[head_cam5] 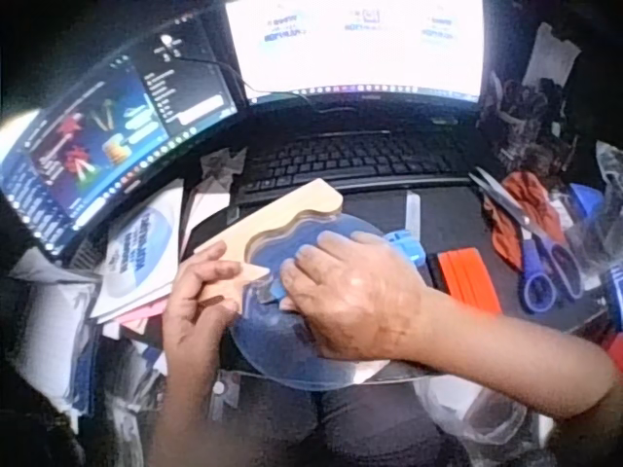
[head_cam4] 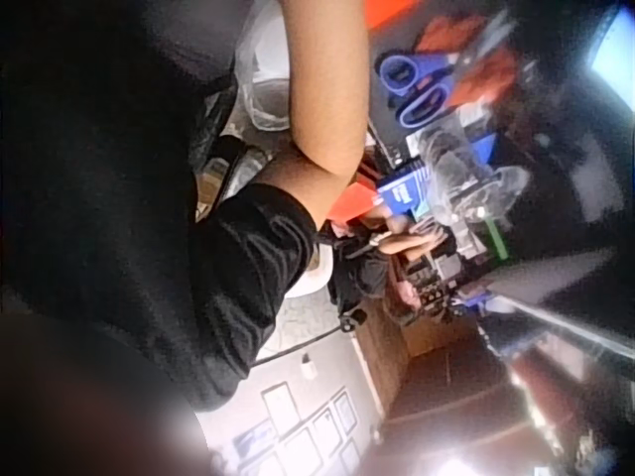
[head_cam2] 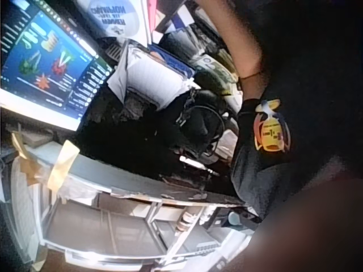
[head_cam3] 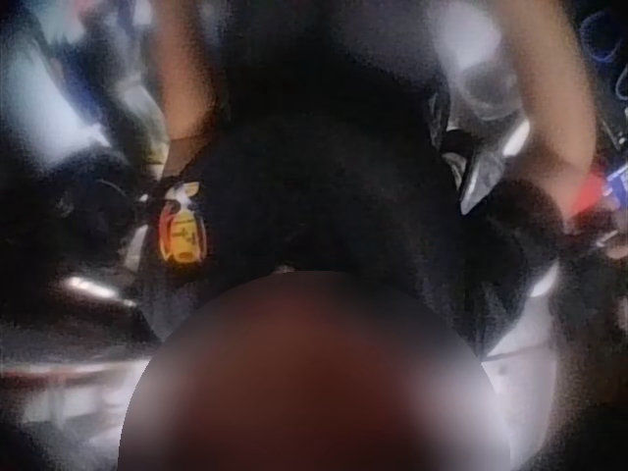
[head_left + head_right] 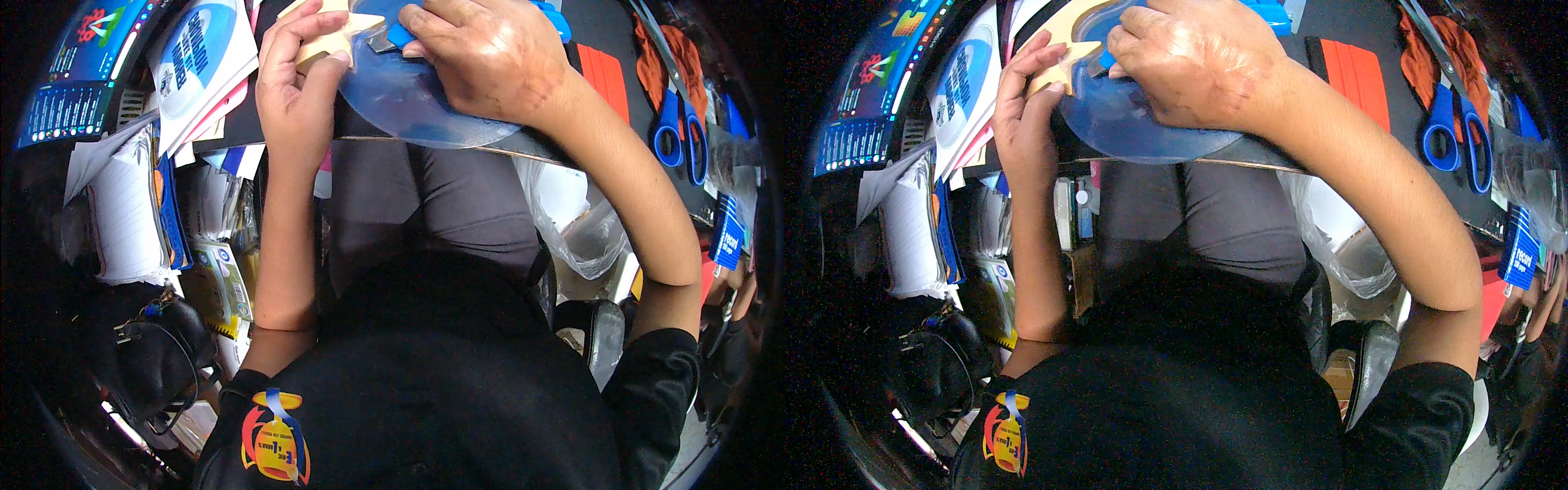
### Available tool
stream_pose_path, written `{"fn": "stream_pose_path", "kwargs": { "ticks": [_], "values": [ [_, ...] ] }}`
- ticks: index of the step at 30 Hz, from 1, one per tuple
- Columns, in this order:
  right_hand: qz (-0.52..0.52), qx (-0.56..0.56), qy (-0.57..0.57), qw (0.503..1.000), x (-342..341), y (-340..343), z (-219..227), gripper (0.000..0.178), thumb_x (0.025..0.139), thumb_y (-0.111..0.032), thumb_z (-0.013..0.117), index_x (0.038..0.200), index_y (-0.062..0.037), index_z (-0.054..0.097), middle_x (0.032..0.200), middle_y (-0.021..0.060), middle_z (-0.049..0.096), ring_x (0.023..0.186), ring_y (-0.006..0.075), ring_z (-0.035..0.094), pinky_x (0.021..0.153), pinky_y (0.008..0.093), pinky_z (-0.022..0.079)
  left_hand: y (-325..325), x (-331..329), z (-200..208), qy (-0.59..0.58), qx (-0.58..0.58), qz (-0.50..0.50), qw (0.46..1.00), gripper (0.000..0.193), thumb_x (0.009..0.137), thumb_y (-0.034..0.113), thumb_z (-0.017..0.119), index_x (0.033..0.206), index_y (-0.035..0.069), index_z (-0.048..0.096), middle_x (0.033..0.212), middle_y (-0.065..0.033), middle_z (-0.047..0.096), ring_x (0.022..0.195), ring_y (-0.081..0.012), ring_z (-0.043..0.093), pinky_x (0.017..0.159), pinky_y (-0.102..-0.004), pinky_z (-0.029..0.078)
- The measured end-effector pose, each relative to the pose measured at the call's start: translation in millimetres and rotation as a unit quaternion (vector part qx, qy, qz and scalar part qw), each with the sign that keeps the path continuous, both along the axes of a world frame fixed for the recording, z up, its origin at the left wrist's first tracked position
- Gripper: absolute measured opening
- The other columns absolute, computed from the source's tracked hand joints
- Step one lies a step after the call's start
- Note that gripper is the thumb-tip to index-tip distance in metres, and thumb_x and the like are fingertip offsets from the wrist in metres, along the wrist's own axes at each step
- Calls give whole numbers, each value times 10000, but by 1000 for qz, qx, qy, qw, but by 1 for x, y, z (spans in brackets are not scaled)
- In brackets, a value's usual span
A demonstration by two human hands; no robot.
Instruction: The person uses a blue utility knife to cut a transparent circular acrylic sheet along the outline of a wooden star-shaped template. They repeatedly reposition the template and the sheet, then score and trim the acrylic edges to match the star shape.
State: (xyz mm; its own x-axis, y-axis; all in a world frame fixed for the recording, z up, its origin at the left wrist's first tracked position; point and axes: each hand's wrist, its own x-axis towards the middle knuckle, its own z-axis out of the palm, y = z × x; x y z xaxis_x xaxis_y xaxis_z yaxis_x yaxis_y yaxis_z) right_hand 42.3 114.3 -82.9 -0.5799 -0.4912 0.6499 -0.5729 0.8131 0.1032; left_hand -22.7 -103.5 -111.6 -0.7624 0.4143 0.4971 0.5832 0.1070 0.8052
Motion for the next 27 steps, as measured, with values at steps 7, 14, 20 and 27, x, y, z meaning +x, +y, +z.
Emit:
{"fn": "stream_pose_path", "kwargs": {
  "ticks": [7,14,20,27],
  "values": [
    [4,4,-22,1000,-2,-3,4,273,787,-236,698,913,2,654,814,111,631,770,256,624,672,361,513,2,6,2,0,-13,15,1000,370,784,-14,593,1150,-10,642,1405,-215,521,1318,-276,498,1101,-353,357],
    [3,12,-20,1000,-3,-4,6,263,787,-230,694,907,0,653,809,113,628,766,256,621,677,358,514,2,5,1,10,-11,5,1000,382,786,-4,598,1166,-12,638,1411,-206,517,1314,-270,499,1089,-349,368],
    [5,-5,-36,999,-3,-6,6,278,771,-228,700,921,3,657,811,112,623,766,258,619,684,362,514,2,6,2,-1,-13,13,1000,383,780,-1,607,1162,-16,636,1407,-212,518,1312,-274,499,1097,-350,362],
    [4,-16,-43,999,-3,-7,6,289,766,-232,701,932,1,662,811,104,621,772,253,619,689,359,514,2,4,1,24,-23,12,999,374,784,0,611,1157,-16,631,1404,-212,520,1307,-271,503,1102,-351,358]
  ]
}}
